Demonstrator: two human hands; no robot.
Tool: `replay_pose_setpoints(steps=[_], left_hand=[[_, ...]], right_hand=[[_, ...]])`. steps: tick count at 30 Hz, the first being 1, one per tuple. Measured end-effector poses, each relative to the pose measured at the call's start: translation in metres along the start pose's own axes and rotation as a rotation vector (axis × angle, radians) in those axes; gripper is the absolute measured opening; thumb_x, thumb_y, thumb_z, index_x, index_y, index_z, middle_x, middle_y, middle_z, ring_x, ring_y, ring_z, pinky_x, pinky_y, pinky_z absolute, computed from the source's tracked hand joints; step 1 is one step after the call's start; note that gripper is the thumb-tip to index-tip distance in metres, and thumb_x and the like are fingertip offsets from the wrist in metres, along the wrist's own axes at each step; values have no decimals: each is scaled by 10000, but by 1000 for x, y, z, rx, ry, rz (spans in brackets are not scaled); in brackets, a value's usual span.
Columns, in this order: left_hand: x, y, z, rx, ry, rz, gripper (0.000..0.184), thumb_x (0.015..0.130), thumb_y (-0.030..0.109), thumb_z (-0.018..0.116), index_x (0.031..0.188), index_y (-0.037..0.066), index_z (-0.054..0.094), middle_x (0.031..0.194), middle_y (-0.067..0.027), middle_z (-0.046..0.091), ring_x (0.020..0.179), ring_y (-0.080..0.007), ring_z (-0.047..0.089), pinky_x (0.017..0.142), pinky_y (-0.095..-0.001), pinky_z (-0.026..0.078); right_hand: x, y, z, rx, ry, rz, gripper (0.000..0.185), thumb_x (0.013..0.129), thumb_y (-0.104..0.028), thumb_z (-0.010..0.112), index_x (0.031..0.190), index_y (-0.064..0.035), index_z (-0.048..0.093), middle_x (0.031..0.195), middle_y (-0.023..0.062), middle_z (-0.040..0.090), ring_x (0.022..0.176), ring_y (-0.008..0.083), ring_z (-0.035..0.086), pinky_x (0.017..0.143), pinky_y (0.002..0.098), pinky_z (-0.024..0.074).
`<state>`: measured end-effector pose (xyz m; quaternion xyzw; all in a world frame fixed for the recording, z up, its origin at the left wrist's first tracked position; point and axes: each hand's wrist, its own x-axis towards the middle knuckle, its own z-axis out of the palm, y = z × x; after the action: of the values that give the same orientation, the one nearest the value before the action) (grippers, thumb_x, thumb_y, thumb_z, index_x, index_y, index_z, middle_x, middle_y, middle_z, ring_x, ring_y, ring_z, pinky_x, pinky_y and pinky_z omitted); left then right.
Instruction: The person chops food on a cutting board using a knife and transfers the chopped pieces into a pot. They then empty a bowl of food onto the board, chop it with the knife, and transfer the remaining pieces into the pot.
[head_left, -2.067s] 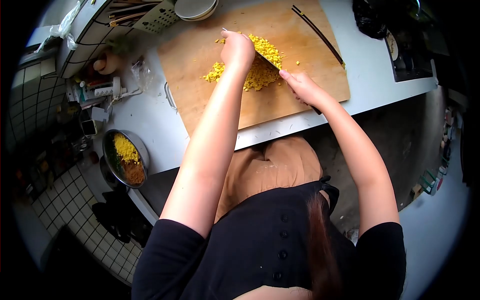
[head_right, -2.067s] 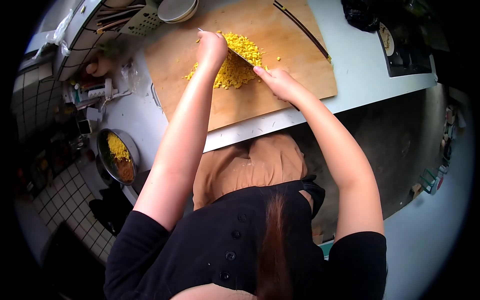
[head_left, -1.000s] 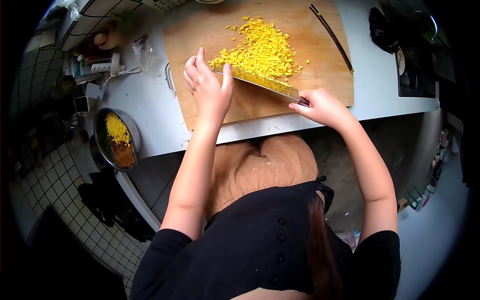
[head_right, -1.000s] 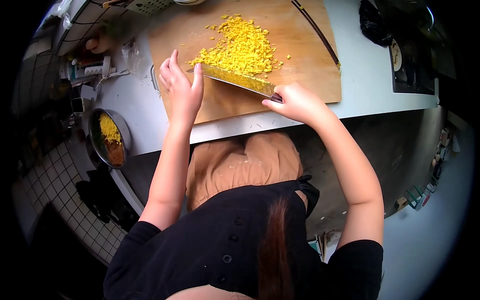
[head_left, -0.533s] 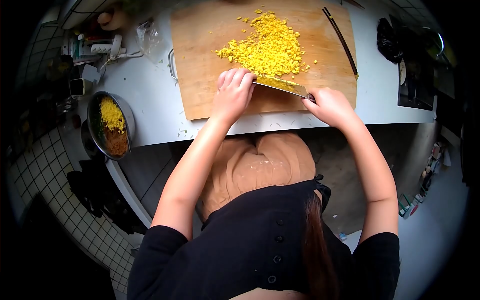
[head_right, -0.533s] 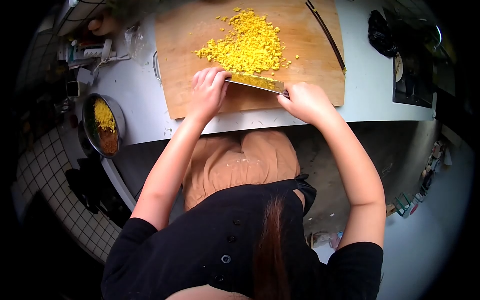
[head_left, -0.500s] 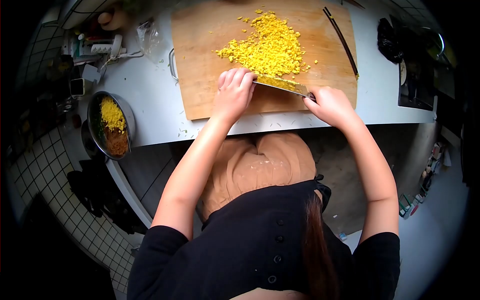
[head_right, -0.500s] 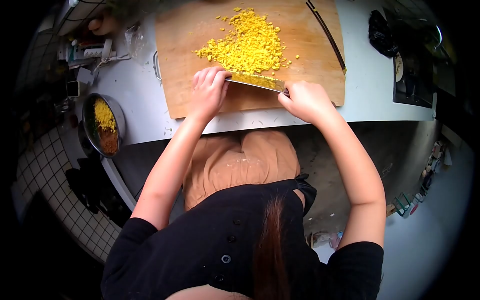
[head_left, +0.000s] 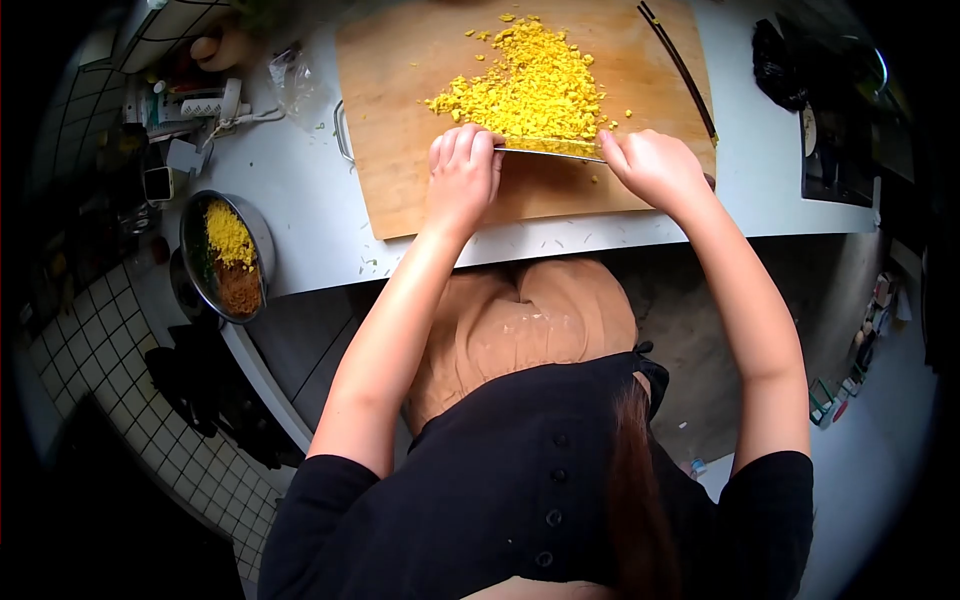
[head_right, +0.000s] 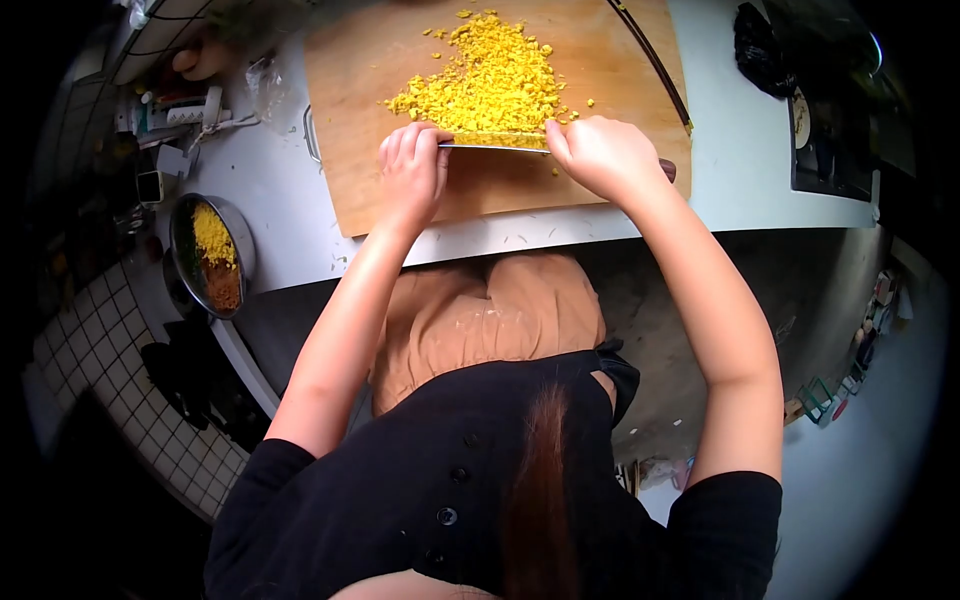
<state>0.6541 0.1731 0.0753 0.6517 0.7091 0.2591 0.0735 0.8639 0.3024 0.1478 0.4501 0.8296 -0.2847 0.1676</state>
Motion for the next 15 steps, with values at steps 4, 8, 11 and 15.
replay_pose_setpoints(steps=[4,8,11,15], left_hand=[[12,12,0,69,-56,16,112,816,119,608,921,107,571,923,-71,549,934,-280,510,859,-385,366],[5,0,2,2,51,-42,81,827,134,593,894,102,561,897,-70,535,918,-275,501,852,-381,361],[8,11,4,100,8,-22,101,811,159,599,880,100,555,891,-70,532,925,-267,502,861,-387,358],[11,3,5,79,82,-52,110,802,162,585,878,93,547,868,-74,516,913,-270,498,866,-381,355]], right_hand=[[15,27,21,49,57,-15,550,937,-354,311,662,22,603,654,246,588,668,420,581,692,501,459],[14,-7,-19,-85,-50,-16,561,929,-365,306,653,24,603,677,234,603,679,407,590,693,487,472],[25,2,-12,-51,-114,34,538,917,-347,285,708,9,629,747,211,637,722,385,611,701,466,492],[29,1,-17,-52,-9,-47,547,922,-349,308,627,33,564,662,233,592,654,414,572,666,494,462]])
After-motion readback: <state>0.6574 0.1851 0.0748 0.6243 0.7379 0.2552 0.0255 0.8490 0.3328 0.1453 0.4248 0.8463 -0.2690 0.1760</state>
